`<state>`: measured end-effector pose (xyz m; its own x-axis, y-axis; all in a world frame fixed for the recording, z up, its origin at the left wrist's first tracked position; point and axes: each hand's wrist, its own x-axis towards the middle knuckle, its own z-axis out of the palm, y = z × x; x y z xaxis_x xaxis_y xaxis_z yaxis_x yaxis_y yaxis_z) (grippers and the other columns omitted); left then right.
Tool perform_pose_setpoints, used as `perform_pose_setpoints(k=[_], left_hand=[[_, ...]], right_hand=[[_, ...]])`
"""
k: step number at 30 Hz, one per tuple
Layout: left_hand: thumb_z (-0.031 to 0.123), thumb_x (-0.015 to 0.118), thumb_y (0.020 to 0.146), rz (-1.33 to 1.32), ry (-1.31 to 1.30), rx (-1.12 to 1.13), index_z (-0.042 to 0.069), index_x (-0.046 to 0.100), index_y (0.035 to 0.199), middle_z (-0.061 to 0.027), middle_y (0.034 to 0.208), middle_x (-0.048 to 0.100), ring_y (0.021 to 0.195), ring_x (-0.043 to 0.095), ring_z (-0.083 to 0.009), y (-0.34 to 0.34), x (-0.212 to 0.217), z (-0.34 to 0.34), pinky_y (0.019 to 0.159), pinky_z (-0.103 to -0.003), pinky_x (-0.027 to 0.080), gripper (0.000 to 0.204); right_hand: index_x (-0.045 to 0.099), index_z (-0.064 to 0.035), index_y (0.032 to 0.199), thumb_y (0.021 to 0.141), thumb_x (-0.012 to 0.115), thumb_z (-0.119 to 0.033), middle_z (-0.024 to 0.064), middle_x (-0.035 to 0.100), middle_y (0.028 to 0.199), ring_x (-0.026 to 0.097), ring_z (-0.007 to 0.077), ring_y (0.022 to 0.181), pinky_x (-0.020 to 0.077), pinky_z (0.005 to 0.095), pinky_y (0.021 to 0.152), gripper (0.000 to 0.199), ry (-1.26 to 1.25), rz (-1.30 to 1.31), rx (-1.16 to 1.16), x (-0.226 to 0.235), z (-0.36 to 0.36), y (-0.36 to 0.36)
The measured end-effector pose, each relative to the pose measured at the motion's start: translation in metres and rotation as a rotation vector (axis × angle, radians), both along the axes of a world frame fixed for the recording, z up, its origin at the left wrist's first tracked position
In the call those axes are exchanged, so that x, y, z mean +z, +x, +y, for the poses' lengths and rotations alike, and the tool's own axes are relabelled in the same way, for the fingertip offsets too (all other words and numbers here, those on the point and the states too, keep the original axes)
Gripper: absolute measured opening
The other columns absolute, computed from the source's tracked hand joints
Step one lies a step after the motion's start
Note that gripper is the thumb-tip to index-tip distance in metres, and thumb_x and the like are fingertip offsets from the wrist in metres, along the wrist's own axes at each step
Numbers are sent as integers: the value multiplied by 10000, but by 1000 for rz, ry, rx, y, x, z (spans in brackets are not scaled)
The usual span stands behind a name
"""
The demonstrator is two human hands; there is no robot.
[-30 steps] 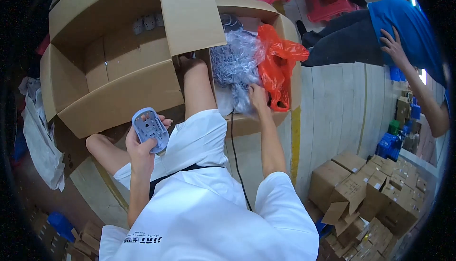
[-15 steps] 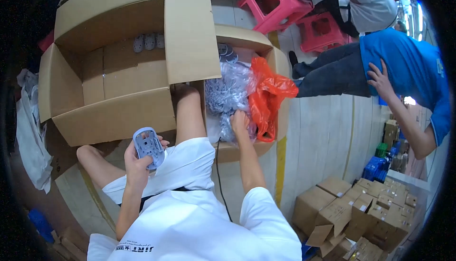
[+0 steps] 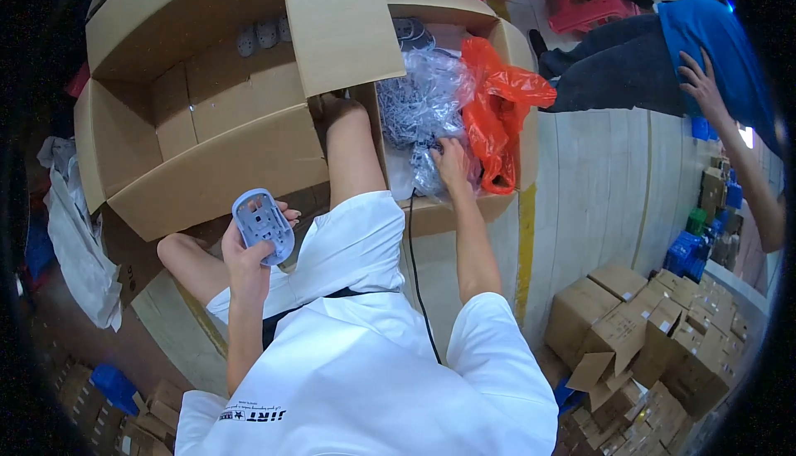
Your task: The person packages computer mice into a cardboard box by hand.
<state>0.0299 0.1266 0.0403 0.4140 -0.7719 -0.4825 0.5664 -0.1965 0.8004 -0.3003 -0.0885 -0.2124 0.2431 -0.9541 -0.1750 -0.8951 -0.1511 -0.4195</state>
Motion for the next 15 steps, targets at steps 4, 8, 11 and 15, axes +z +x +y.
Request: perform_pose_setpoints(k=[4, 8, 11, 15], left_hand=[[-99, 399, 576, 28, -18, -23, -20, 492, 1242, -203, 1105, 627, 999, 664, -326, -2, 0, -3, 883, -364, 527, 676], [-94, 404, 573, 43, -20, -17, -19, 489, 1240, -204, 1108, 625, 1001, 662, -329, -1, -1, -6, 883, -366, 529, 676], [-93, 411, 574, 65, -22, -20, -18, 485, 1241, -204, 1112, 622, 1003, 660, -333, -3, -2, -12, 881, -372, 532, 676], [-94, 425, 577, 101, -12, -28, -19, 474, 1247, -203, 1122, 617, 1010, 655, -341, -3, -3, -15, 877, -389, 540, 676]], right_hand=[[705, -64, 917, 850, 606, -238, 148, 659, 817, 600, 409, 679, 503, 451, 704, 211, -221, 63, -28, -7, -1, 23], [697, -53, 988, 855, 621, -197, 133, 674, 840, 605, 334, 643, 513, 402, 652, 211, -53, 28, -14, -4, -10, 13], [691, -35, 1012, 858, 628, -170, 128, 683, 841, 608, 282, 626, 511, 364, 611, 214, 97, -137, -175, 6, -14, -2], [682, 8, 1012, 865, 635, -131, 128, 696, 821, 611, 200, 611, 496, 300, 542, 207, 399, -612, -670, 46, 3, -8]])
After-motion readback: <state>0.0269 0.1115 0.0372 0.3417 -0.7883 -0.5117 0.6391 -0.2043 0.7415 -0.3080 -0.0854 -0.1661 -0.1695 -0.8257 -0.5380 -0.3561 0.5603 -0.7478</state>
